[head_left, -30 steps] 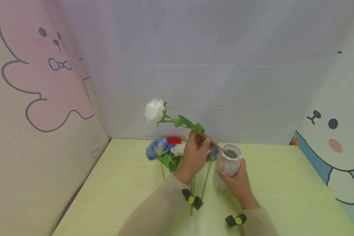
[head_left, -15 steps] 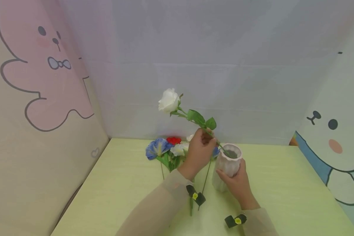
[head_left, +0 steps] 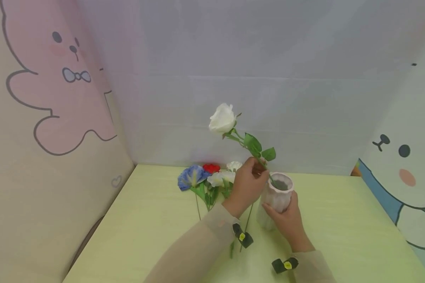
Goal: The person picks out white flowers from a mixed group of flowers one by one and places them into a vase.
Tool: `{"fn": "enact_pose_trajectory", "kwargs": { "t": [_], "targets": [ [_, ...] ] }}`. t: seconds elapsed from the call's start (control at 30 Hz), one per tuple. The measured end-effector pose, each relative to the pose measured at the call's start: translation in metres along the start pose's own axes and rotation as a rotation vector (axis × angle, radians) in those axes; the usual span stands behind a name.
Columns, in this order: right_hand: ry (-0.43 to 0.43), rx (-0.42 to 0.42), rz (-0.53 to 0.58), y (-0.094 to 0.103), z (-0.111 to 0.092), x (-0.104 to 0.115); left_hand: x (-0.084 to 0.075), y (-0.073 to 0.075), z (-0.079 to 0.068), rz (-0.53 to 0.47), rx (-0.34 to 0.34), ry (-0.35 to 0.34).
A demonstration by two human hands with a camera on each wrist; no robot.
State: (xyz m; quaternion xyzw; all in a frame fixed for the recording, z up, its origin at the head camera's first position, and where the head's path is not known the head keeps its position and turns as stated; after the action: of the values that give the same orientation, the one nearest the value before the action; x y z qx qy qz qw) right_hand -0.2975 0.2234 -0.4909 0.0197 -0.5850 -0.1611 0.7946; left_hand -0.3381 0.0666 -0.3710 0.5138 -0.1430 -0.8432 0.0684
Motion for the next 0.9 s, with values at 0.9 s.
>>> {"fn": "enact_pose_trajectory", "kwargs": {
  "t": [0.9],
  "targets": [
    [0.014,0.004,0.014,-0.001,0.001,-0.004,-0.003,-0.016,0.004,0.362,0.125,-0.110]
  ]
}}
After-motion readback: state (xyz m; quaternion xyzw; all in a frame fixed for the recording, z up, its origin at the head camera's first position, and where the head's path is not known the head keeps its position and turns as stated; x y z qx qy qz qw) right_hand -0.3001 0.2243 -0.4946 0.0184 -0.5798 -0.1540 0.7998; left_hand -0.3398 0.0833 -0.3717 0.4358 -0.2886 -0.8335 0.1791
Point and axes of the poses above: each hand's wrist, its own z-axis towards the middle knuckle, its own y-axis out of the back of the hand, x = y × z, the point moved 8 cm from there along z, towards the middle knuckle, and after that the axes turned 4 degrees about z, right-handed, at the moved point
